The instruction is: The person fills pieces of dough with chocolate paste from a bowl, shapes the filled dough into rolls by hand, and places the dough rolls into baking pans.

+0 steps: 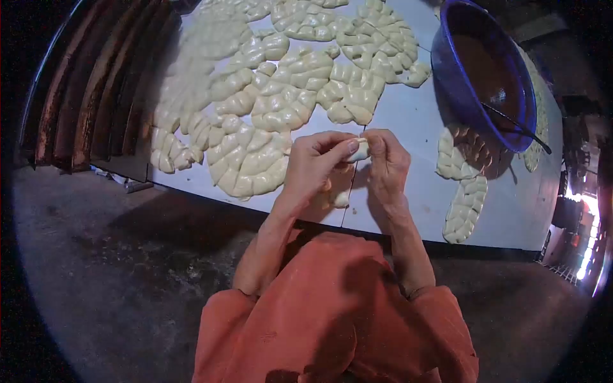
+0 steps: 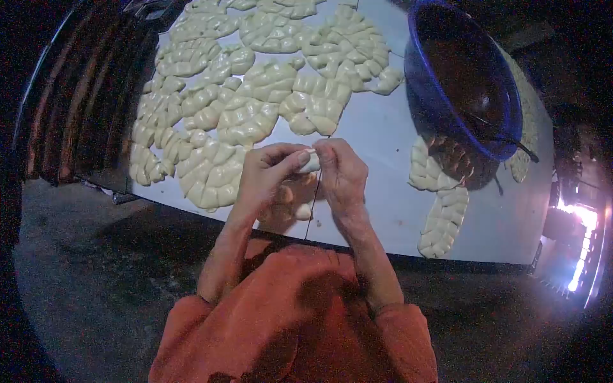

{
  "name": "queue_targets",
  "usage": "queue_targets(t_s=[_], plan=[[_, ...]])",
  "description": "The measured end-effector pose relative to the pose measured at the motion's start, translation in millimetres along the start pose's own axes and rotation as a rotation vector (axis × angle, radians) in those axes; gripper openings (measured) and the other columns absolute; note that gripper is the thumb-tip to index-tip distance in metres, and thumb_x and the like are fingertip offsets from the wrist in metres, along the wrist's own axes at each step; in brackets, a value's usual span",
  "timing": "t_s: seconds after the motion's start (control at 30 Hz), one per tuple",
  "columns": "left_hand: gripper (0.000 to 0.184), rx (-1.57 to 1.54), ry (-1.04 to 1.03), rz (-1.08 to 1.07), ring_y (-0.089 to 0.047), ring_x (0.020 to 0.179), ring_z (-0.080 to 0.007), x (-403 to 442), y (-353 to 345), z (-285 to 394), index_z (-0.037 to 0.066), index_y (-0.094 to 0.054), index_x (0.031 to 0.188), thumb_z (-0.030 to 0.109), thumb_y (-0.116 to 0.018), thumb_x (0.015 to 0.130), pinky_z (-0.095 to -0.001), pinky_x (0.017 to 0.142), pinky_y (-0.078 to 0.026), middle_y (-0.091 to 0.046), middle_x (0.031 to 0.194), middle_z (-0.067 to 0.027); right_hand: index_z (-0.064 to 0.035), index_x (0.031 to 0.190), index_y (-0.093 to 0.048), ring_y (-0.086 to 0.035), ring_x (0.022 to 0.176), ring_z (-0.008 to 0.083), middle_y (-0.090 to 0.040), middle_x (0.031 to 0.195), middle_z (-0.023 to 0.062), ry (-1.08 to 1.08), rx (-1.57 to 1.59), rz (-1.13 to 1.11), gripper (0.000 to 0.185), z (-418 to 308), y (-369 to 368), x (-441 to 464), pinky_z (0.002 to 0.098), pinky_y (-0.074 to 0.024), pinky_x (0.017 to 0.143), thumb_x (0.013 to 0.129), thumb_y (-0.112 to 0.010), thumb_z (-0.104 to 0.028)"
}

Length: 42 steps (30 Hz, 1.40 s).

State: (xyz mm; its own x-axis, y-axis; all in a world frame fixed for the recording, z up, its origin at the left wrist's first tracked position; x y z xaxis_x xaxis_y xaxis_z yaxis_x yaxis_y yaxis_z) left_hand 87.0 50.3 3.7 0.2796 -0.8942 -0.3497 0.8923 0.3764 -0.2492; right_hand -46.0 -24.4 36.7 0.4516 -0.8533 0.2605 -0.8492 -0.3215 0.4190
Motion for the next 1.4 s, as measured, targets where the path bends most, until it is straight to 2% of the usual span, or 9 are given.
queue_targets(t_s=[0.17, 0.3, 0.4, 0.5, 0.83, 1.03, 1.23, 1.37, 1.4], plan=[[0.030, 0.061, 0.189, -0.014, -0.064, 0.074, -0.0069, -20, 13, -3, 0.001, -0.072, 0.113, 0.026, -0.066, 0.098, -0.0228, 0.063, -0.052, -0.072, 0.086, -0.0031, -0.0040, 0.107, -0.069, -0.069, 0.090, 0.0240, -0.068, 0.110, 0.0125, 0.190, -0.075, -0.284, 0.019, -28, 2, -26, 0.0325, -0.0552, 0.077, 0.089, -0.071, -0.010], [0.048, 0.452, 0.017, 0.020, -0.069, 0.095, -0.0208, -40, 30, 2, 0.002, -0.060, 0.131, 0.032, -0.069, 0.094, -0.0313, 0.085, -0.053, -0.072, 0.104, -0.0125, -0.0011, 0.106, -0.068, -0.069, 0.088, 0.0257, -0.068, 0.106, 0.0129, -0.163, 0.098, -0.304, 0.019, 4, 5, -41, 0.0319, -0.0559, 0.076, 0.087, -0.070, -0.006], [0.079, 1.076, -0.465, -0.090, -0.061, 0.112, -0.0339, -56, 33, 13, 0.007, -0.053, 0.139, 0.037, -0.084, 0.073, -0.0434, 0.096, -0.047, -0.062, 0.126, -0.0145, 0.0003, 0.108, -0.067, -0.068, 0.094, 0.0294, -0.068, 0.106, 0.0141, -0.241, 0.076, -0.443, 0.021, 22, -3, -54, 0.0338, -0.0547, 0.082, 0.088, -0.069, -0.007], [0.088, 1.307, -0.451, -0.215, -0.057, 0.116, -0.0307, -60, 21, -3, 0.008, -0.049, 0.142, 0.037, -0.085, 0.068, -0.0440, 0.102, -0.040, -0.060, 0.125, -0.0117, -0.0010, 0.117, -0.064, -0.065, 0.102, 0.0324, -0.066, 0.115, 0.0154, -0.181, -0.046, -0.576, 0.030, 22, -12, -61, 0.0369, -0.0524, 0.091, 0.090, -0.069, -0.013], [0.050, 1.205, -0.572, -0.212, -0.061, 0.098, -0.0276, -52, 19, -19, 0.008, -0.059, 0.116, 0.023, -0.079, 0.073, -0.0435, 0.092, -0.040, -0.062, 0.103, -0.0088, -0.0040, 0.127, -0.057, -0.063, 0.101, 0.0355, -0.059, 0.119, 0.0164, 0.165, -0.266, -0.588, 0.047, 5, -24, -67, 0.0389, -0.0545, 0.085, 0.084, -0.074, -0.013], [0.067, 1.193, -0.543, -0.211, -0.060, 0.105, -0.0297, -57, 20, -16, 0.007, -0.053, 0.134, 0.026, -0.079, 0.076, -0.0486, 0.103, -0.037, -0.063, 0.111, -0.0105, -0.0038, 0.121, -0.062, -0.066, 0.097, 0.0311, -0.064, 0.114, 0.0149, -0.157, -0.153, -0.423, 0.039, 7, -5, -40, 0.0375, -0.0543, 0.083, 0.086, -0.073, -0.019], [0.102, 1.189, -0.406, -0.290, -0.057, 0.112, -0.0310, -59, 23, -9, 0.007, -0.032, 0.154, 0.043, -0.081, 0.072, -0.0526, 0.110, -0.032, -0.060, 0.122, -0.0136, -0.0021, 0.115, -0.064, -0.066, 0.089, 0.0320, -0.065, 0.106, 0.0142, 0.221, -0.386, -0.464, 0.031, 15, -26, -15, 0.0391, -0.0537, 0.077, 0.087, -0.069, -0.016], [0.103, 1.130, -0.523, -0.161, -0.055, 0.120, -0.0329, -56, 30, 5, 0.005, -0.042, 0.148, 0.050, -0.084, 0.066, -0.0523, 0.108, -0.033, -0.057, 0.133, -0.0176, -0.0022, 0.114, -0.064, -0.065, 0.078, 0.0218, -0.066, 0.096, 0.0099, -0.265, -0.107, -0.521, 0.025, 36, -24, -13, 0.0330, -0.0536, 0.070, 0.091, -0.065, -0.013], [0.097, 1.100, -0.518, -0.077, -0.054, 0.122, -0.0335, -52, 34, 8, 0.005, -0.047, 0.144, 0.052, -0.083, 0.067, -0.0510, 0.108, -0.034, -0.056, 0.134, -0.0180, -0.0025, 0.115, -0.063, -0.064, 0.079, 0.0176, -0.066, 0.094, 0.0076, -0.487, 0.295, -0.359, 0.025, 43, -19, -15, 0.0303, -0.0531, 0.069, 0.093, -0.064, -0.012]])
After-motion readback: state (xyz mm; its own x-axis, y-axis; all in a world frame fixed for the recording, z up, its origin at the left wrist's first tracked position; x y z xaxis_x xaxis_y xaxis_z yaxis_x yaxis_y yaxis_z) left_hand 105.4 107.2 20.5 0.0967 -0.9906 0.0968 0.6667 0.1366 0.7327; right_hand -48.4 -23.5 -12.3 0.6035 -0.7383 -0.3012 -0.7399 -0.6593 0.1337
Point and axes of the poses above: each hand's wrist, its own x-axis towards the middle knuckle, its own y-axis out of the back of the hand, z = x × y, the point moved 6 cm from there along x, towards the middle knuckle
